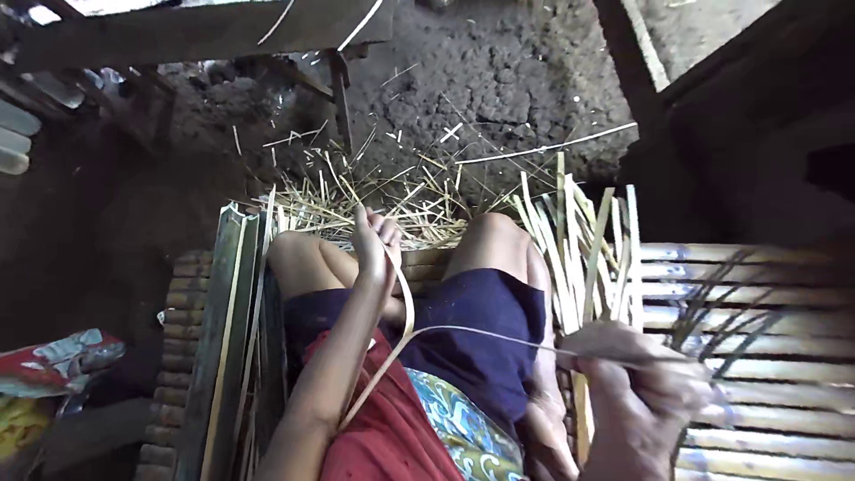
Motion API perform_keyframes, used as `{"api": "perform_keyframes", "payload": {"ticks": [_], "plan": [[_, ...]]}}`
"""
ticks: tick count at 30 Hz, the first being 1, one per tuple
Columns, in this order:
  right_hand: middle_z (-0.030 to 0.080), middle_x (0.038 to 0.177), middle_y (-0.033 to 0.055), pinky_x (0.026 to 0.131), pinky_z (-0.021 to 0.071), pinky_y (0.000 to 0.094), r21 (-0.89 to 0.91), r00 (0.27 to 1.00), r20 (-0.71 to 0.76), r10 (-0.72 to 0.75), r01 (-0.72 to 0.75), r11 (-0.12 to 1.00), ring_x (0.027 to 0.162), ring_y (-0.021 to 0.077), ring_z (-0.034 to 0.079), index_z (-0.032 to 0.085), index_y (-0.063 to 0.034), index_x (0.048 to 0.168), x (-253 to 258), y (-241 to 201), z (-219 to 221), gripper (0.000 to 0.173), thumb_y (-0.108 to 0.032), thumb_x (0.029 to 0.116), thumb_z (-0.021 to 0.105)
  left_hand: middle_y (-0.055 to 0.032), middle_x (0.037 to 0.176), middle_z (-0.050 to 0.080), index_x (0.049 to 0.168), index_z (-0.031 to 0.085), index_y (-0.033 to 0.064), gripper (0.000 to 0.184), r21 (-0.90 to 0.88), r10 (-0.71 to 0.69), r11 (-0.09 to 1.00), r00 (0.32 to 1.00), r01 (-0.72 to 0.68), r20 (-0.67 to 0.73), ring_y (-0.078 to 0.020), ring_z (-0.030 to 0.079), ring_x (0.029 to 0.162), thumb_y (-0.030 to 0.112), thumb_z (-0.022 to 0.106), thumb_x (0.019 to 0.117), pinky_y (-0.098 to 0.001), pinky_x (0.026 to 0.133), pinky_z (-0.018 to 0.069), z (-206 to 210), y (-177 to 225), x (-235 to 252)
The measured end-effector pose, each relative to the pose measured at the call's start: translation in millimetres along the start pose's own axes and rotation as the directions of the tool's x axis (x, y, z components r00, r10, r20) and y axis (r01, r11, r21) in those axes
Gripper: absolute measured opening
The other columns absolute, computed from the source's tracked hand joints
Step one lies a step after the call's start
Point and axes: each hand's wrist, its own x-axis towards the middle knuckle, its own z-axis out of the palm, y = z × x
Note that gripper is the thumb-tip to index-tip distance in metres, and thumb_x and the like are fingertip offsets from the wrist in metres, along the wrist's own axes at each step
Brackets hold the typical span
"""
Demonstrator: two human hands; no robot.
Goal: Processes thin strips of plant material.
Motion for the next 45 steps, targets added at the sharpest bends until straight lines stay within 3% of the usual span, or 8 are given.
{"api": "perform_keyframes", "payload": {"ticks": [3,7,13,18,25,36,42,45], "plan": [[0.066,0.080,-0.0088,0.070,0.0509,0.0122,-0.085,0.998,-0.062,-0.006,0.001,0.996,0.075,-0.0078,0.061,0.066,-0.0128,0.092,5.6,11.6,9.1,0.034,-0.041,0.1062,0.054,0.0129,0.055,0.040,0.090,0.044,0.0208,0.036,0.034,-0.129,0.992,0.979,0.125,0.155,0.0025,0.037,0.041,0.037,0.021,0.1133,-0.0118,0.044,0.0374,-4.7,-6.5,-12.8],[0.070,0.084,-0.0222,0.063,0.0554,0.0156,0.139,0.967,-0.193,0.166,-0.140,0.980,0.070,-0.0064,0.064,0.071,-0.0371,0.103,36.5,45.4,6.1,0.010,-0.040,0.1004,0.062,0.0104,0.057,0.047,0.109,0.057,0.0138,0.032,0.323,-0.443,0.896,0.666,0.304,0.601,0.0023,0.044,0.043,0.029,0.029,0.1123,-0.0119,0.043,0.0402,-8.8,-19.0,-70.9],[0.074,0.093,-0.0060,0.081,0.0555,0.0148,0.180,0.969,0.239,-0.063,0.019,0.983,0.089,-0.0042,0.067,0.077,-0.0109,0.101,36.2,35.5,60.2,0.025,-0.032,0.1019,0.064,0.0121,0.056,0.038,0.129,0.055,0.0134,0.038,0.264,-0.268,0.953,0.827,0.151,0.494,0.0026,0.033,0.039,0.036,0.029,0.1127,-0.0116,0.039,0.0328,-10.4,-8.0,-39.5],[0.067,0.088,-0.0032,0.079,0.0533,0.0188,0.103,0.942,0.285,-0.176,0.152,0.983,0.086,0.0052,0.065,0.069,-0.0177,0.103,1.8,-16.5,16.5,0.021,-0.031,0.1062,0.054,0.0126,0.050,0.034,0.110,0.053,0.0127,0.029,-0.054,0.013,0.998,1.000,-0.012,0.011,0.0015,0.032,0.036,0.030,0.031,0.1134,-0.0124,0.039,0.0341,-38.4,21.6,43.0],[0.071,0.082,-0.0150,0.066,0.0553,0.0162,-0.011,0.973,-0.226,0.046,-0.050,0.999,0.071,-0.0045,0.065,0.072,-0.0248,0.097,38.7,37.5,17.0,0.008,-0.022,0.0988,0.065,0.0103,0.054,0.044,0.122,0.058,0.0103,0.037,0.294,-0.481,0.877,0.671,0.380,0.564,0.0023,0.042,0.040,0.032,0.030,0.1123,-0.0116,0.041,0.0395,-27.9,-10.7,-53.0],[0.066,0.086,-0.0068,0.078,0.0521,0.0148,0.150,0.955,0.284,-0.087,0.045,0.988,0.085,-0.0005,0.064,0.069,-0.0178,0.099,0.2,-12.8,24.4,0.022,-0.035,0.1046,0.058,0.0124,0.050,0.033,0.116,0.054,0.0111,0.033,-0.028,-0.006,1.000,0.998,0.008,0.061,0.0013,0.032,0.037,0.032,0.028,0.1135,-0.0127,0.040,0.0347,-57.2,31.7,28.3],[0.069,0.083,-0.0080,0.073,0.0541,0.0161,-0.130,0.998,-0.062,0.034,-0.042,0.991,0.077,-0.0047,0.064,0.070,-0.0116,0.096,16.9,26.3,18.0,0.025,-0.033,0.1036,0.061,0.0119,0.057,0.045,0.127,0.053,0.0163,0.044,0.224,-0.441,0.897,0.783,0.381,0.438,0.0029,0.042,0.042,0.044,0.023,0.1116,-0.0118,0.042,0.0390,-45.6,-2.5,-49.0],[0.071,0.087,-0.0230,0.067,0.0556,0.0142,0.071,0.989,-0.073,0.128,-0.123,0.990,0.075,-0.0075,0.065,0.072,-0.0352,0.098,36.6,37.8,25.5,0.007,-0.034,0.0987,0.065,0.0099,0.057,0.043,0.127,0.058,0.0072,0.040,0.301,-0.498,0.867,0.720,0.398,0.484,0.0019,0.039,0.042,0.030,0.028,0.1128,-0.0118,0.041,0.0364,-42.1,1.1,-70.2]]}}
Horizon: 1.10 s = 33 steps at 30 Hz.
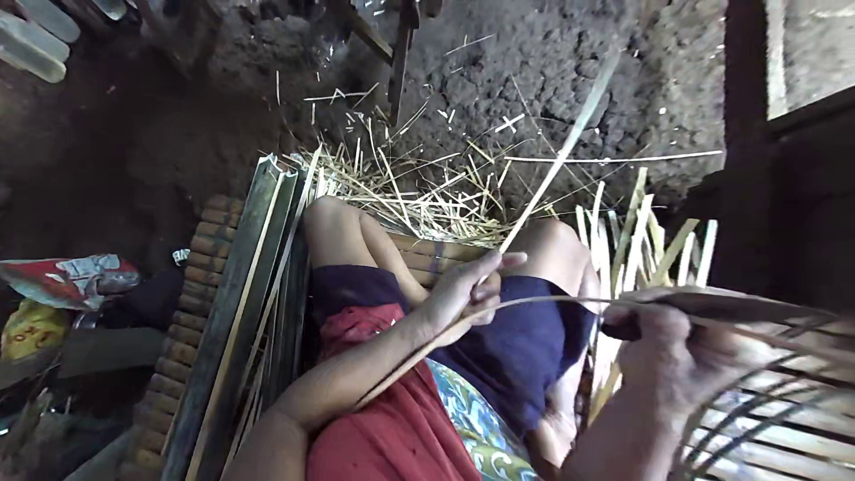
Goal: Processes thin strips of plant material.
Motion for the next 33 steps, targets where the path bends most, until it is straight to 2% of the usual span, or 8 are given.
{"api": "perform_keyframes", "payload": {"ticks": [5,10,15,18,22,27,30,33], "plan": [[0.070,0.089,-0.0125,0.074,0.0543,0.0128,0.180,0.926,0.369,-0.084,0.017,0.984,0.080,-0.0080,0.063,0.072,-0.0161,0.099,-13.3,-0.1,56.8,0.026,-0.039,0.1029,0.060,0.0112,0.054,0.039,0.131,0.053,0.0067,0.039,-0.023,0.198,0.979,0.971,-0.202,-0.135,0.0027,0.034,0.038,0.031,0.028,0.1130,-0.0111,0.038,0.0333,-11.2,11.4,20.0],[0.068,0.090,-0.0150,0.077,0.0518,0.0112,0.182,0.909,0.410,-0.080,0.005,0.983,0.086,-0.0069,0.064,0.072,-0.0229,0.100,-40.4,-41.9,6.8,0.026,-0.042,0.1044,0.056,0.0122,0.051,0.034,0.119,0.053,0.0095,0.030,-0.034,0.399,0.869,0.740,-0.493,-0.542,0.0014,0.032,0.036,0.029,0.031,0.1133,-0.0126,0.038,0.0346,-81.4,54.3,27.1],[0.069,0.080,-0.0216,0.064,0.0543,0.0142,0.013,0.992,0.076,0.101,-0.102,0.995,0.070,-0.0072,0.064,0.069,-0.0320,0.092,-19.1,-5.2,0.8,0.011,-0.036,0.1002,0.063,0.0090,0.058,0.049,0.126,0.057,0.0131,0.044,0.111,0.063,0.993,0.985,-0.046,-0.161,0.0014,0.043,0.043,0.041,0.026,0.1119,-0.0134,0.043,0.0389,-22.9,3.3,-17.6],[0.071,0.090,-0.0246,0.066,0.0544,0.0124,0.131,0.964,0.251,0.083,-0.119,0.984,0.075,-0.0083,0.065,0.071,-0.0391,0.101,-8.8,-3.7,15.7,0.010,-0.042,0.1006,0.061,0.0099,0.052,0.041,0.111,0.057,0.0080,0.037,-0.056,0.030,0.998,0.978,-0.043,-0.208,0.0015,0.040,0.041,0.029,0.026,0.1132,-0.0121,0.044,0.0374,-8.1,-4.4,-29.8],[0.070,0.087,-0.0179,0.069,0.0522,0.0100,0.229,0.894,0.445,0.047,-0.165,0.959,0.077,-0.0102,0.062,0.074,-0.0224,0.098,-27.8,-10.2,56.6,0.020,-0.038,0.1010,0.063,0.0127,0.050,0.037,0.112,0.056,0.0119,0.034,-0.157,0.116,0.969,0.914,-0.190,-0.389,0.0026,0.035,0.038,0.031,0.028,0.1132,-0.0120,0.041,0.0352,-18.4,-3.5,-14.6],[0.070,0.092,-0.0207,0.073,0.0516,0.0089,0.257,0.903,0.426,0.055,-0.179,0.950,0.083,-0.0101,0.063,0.075,-0.0284,0.102,-47.4,-31.2,17.8,0.018,-0.039,0.1031,0.060,0.0122,0.049,0.035,0.100,0.051,0.0168,0.031,-0.127,0.194,0.916,0.699,-0.379,-0.688,0.0012,0.034,0.036,0.036,0.030,0.1130,-0.0133,0.039,0.0352,-69.4,6.3,-3.6],[0.070,0.086,-0.0220,0.067,0.0534,0.0116,0.121,0.936,0.297,0.189,-0.233,0.965,0.074,-0.0094,0.063,0.073,-0.0328,0.098,-43.7,-16.0,14.4,0.016,-0.042,0.1015,0.061,0.0097,0.058,0.050,0.131,0.052,0.0132,0.046,-0.025,0.063,0.997,0.928,-0.077,-0.368,0.0008,0.047,0.044,0.042,0.020,0.1127,-0.0138,0.046,0.0438,-44.1,-9.8,-25.1],[0.071,0.083,-0.0216,0.061,0.0539,0.0130,0.171,0.948,0.220,0.231,-0.271,0.947,0.067,-0.0069,0.064,0.072,-0.0371,0.099,-33.8,-5.6,16.3,0.008,-0.039,0.0997,0.064,0.0099,0.051,0.045,0.123,0.060,0.0040,0.051,0.023,-0.086,0.996,0.988,0.089,-0.125,0.0016,0.044,0.042,0.033,0.019,0.1123,-0.0135,0.044,0.0396,-26.0,-17.9,-46.4]]}}
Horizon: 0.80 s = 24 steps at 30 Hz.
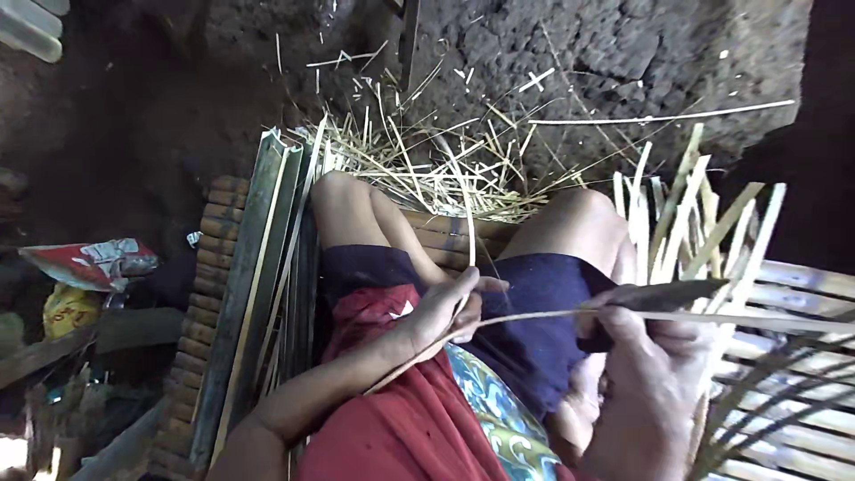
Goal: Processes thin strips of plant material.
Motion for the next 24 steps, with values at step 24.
{"api": "perform_keyframes", "payload": {"ticks": [24], "plan": [[0.068,0.084,-0.0167,0.069,0.0501,0.0083,0.151,0.915,0.400,0.062,-0.133,0.980,0.076,-0.0114,0.060,0.073,-0.0208,0.097,-37.8,-12.1,47.5,0.022,-0.040,0.1012,0.063,0.0114,0.050,0.036,0.112,0.056,0.0109,0.042,-0.221,0.094,0.953,0.896,-0.207,-0.433,0.0018,0.037,0.038,0.038,0.025,0.1130,-0.0119,0.041,0.0376,-26.2,2.1,-15.0]]}}
